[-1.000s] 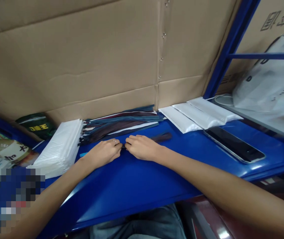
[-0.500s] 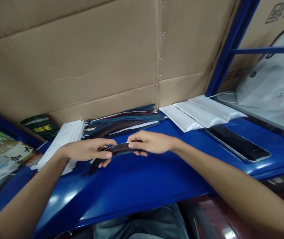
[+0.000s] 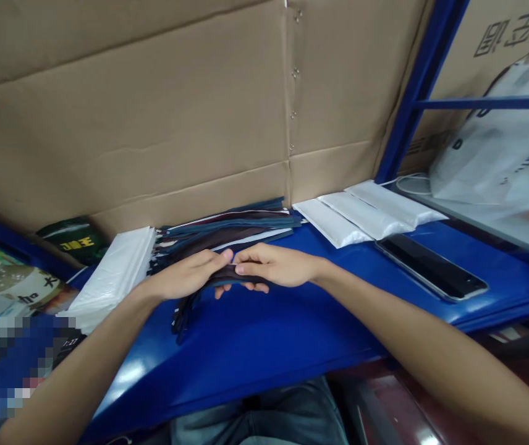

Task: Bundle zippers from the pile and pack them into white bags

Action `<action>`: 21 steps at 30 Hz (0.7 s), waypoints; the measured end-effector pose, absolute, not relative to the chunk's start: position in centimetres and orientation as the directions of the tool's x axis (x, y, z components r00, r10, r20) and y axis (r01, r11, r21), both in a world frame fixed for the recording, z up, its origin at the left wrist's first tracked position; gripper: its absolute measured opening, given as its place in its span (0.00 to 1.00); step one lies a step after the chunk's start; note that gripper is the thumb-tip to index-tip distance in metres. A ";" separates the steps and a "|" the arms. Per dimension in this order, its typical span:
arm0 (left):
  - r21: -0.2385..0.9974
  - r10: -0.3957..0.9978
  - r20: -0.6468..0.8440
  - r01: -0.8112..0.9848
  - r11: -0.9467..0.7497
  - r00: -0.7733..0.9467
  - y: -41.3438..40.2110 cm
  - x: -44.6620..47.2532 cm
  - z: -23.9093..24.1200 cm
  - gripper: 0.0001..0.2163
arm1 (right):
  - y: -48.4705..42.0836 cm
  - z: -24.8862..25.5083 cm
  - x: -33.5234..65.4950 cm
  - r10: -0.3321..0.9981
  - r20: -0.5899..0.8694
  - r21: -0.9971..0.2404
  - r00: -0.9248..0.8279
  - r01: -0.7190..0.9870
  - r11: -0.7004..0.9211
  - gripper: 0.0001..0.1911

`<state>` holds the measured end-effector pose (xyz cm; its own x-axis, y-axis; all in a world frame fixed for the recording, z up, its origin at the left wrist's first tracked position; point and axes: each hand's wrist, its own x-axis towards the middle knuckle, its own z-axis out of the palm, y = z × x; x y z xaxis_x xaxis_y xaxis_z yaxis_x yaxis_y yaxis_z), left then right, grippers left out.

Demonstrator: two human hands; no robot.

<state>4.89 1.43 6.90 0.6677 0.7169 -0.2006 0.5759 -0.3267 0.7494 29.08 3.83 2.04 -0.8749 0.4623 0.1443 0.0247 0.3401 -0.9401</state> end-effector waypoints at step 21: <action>0.963 0.928 0.202 -0.238 -0.129 0.314 1.4 8.5 7.0 0.28 | 4.0 -0.3 27.4 0.655 0.298 -0.907 -0.694 -0.419 -0.031 0.16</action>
